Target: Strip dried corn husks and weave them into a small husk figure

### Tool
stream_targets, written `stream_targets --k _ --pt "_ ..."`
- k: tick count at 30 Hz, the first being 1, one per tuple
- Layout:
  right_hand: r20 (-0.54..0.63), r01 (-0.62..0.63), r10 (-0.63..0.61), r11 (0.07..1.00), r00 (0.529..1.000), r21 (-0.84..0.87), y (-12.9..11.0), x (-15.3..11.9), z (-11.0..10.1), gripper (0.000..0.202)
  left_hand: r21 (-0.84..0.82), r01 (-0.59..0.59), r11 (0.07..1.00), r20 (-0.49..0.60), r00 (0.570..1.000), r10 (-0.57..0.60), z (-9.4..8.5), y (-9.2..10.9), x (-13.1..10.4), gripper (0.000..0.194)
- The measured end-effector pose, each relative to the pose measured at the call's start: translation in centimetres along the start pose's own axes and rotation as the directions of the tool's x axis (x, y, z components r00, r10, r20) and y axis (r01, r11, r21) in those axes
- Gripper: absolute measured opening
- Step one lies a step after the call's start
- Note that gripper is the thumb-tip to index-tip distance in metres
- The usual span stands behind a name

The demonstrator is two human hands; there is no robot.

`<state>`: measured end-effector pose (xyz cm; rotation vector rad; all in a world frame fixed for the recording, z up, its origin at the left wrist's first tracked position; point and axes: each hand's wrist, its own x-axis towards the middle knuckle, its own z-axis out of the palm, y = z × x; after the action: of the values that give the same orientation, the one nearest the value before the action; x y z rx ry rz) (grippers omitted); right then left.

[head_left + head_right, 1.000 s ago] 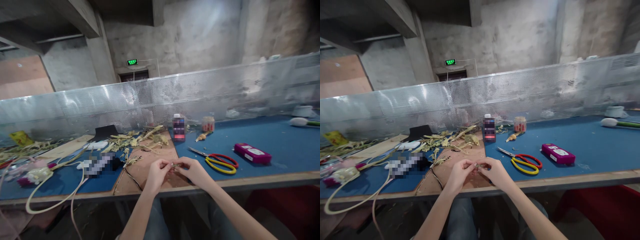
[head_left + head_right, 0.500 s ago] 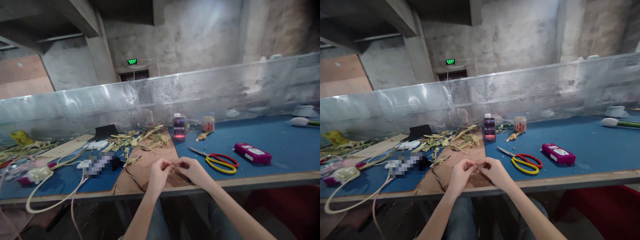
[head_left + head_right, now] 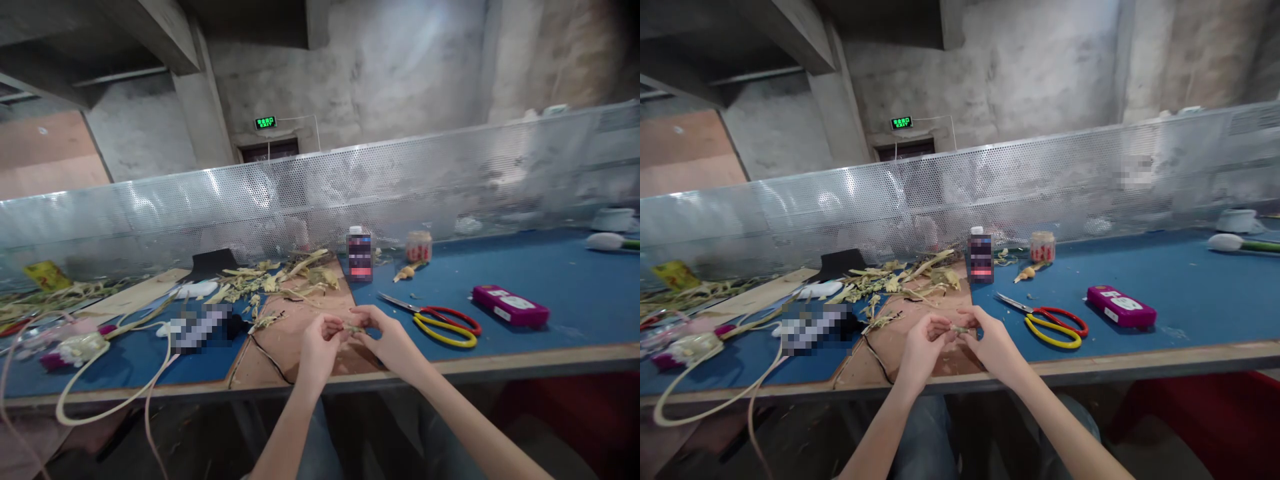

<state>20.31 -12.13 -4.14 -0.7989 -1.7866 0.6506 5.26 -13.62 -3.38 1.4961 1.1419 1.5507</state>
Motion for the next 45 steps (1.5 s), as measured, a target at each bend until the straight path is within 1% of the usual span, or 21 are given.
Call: stream_targets --k 2,6,10,13,19,22,25,28,34,36,38,40,42,43,44,45 --pt "-0.011 0.009 -0.009 1.000 1.000 -0.015 0.0 -0.1 0.1 0.035 -0.032 0.041 0.999 0.025 0.999 -0.040 -0.1 0.1 0.0 0.026" --pt "-0.037 0.023 -0.027 0.995 0.999 -0.101 -0.2 -0.2 0.2 0.039 -0.032 0.121 0.992 0.169 0.979 -0.114 -0.4 0.3 -0.1 0.029" --pt "-0.012 0.104 -0.109 0.973 0.994 -0.207 -0.5 -0.3 0.3 0.040 -0.026 0.171 0.985 0.241 0.957 -0.159 -0.5 0.4 -0.2 0.030" --pt "-0.003 0.118 -0.121 0.970 0.993 -0.212 -0.6 -0.4 0.2 0.042 -0.025 0.171 0.985 0.236 0.958 -0.160 -0.6 0.4 -0.3 0.029" --pt "-0.011 0.046 -0.048 0.984 0.999 -0.169 -1.1 -0.4 -0.1 0.046 -0.030 0.150 0.988 0.237 0.962 -0.138 -0.8 0.3 -0.4 0.029" --pt "-0.001 0.045 -0.045 0.988 0.999 -0.151 -1.2 -0.5 -0.2 0.048 -0.035 0.151 0.988 0.243 0.960 -0.138 -0.8 0.4 -0.3 0.029" --pt "0.010 0.072 -0.071 0.987 0.997 -0.144 -1.1 -0.6 -0.1 0.046 -0.075 0.162 0.984 0.273 0.952 -0.136 -0.8 0.5 -0.4 0.029" --pt "0.018 0.132 -0.131 0.981 0.991 -0.145 -0.9 -0.7 0.0 0.045 -0.106 0.167 0.980 0.294 0.947 -0.129 -0.9 0.7 -0.5 0.029" --pt "0.052 0.214 -0.208 0.964 0.977 -0.156 -1.1 -0.9 0.1 0.048 -0.115 0.185 0.976 0.271 0.951 -0.148 -0.8 1.0 -0.5 0.028" --pt "0.060 0.210 -0.204 0.967 0.977 -0.142 -1.3 -1.1 -0.1 0.050 -0.076 0.159 0.984 0.249 0.959 -0.136 -0.7 0.9 -0.6 0.027" --pt "0.067 0.169 -0.163 0.981 0.984 -0.094 -1.5 -1.2 -0.6 0.050 -0.013 0.096 0.995 0.220 0.971 -0.091 -0.8 0.9 -0.8 0.026" --pt "0.061 0.088 -0.087 0.996 0.994 -0.017 -1.7 -1.3 -1.2 0.045 0.062 0.008 0.998 0.203 0.979 -0.021 -1.0 1.2 -1.3 0.023" --pt "0.055 -0.021 0.018 0.999 0.998 0.044 -2.2 -1.2 -1.8 0.034 0.147 -0.077 0.986 0.218 0.975 0.044 -1.4 1.9 -2.0 0.021" --pt "0.071 -0.075 0.071 0.996 0.995 0.057 -2.6 -1.2 -2.1 0.030 0.195 -0.120 0.973 0.240 0.968 0.071 -1.5 2.3 -2.3 0.019" --pt "0.117 -0.121 0.113 0.991 0.987 0.061 -3.0 -1.1 -2.4 0.031 0.243 -0.177 0.954 0.265 0.958 0.110 -1.7 2.7 -2.6 0.017" --pt "0.190 -0.159 0.144 0.985 0.971 0.065 -3.4 -1.0 -2.5 0.034 0.282 -0.252 0.926 0.286 0.943 0.170 -1.9 3.2 -2.9 0.014"
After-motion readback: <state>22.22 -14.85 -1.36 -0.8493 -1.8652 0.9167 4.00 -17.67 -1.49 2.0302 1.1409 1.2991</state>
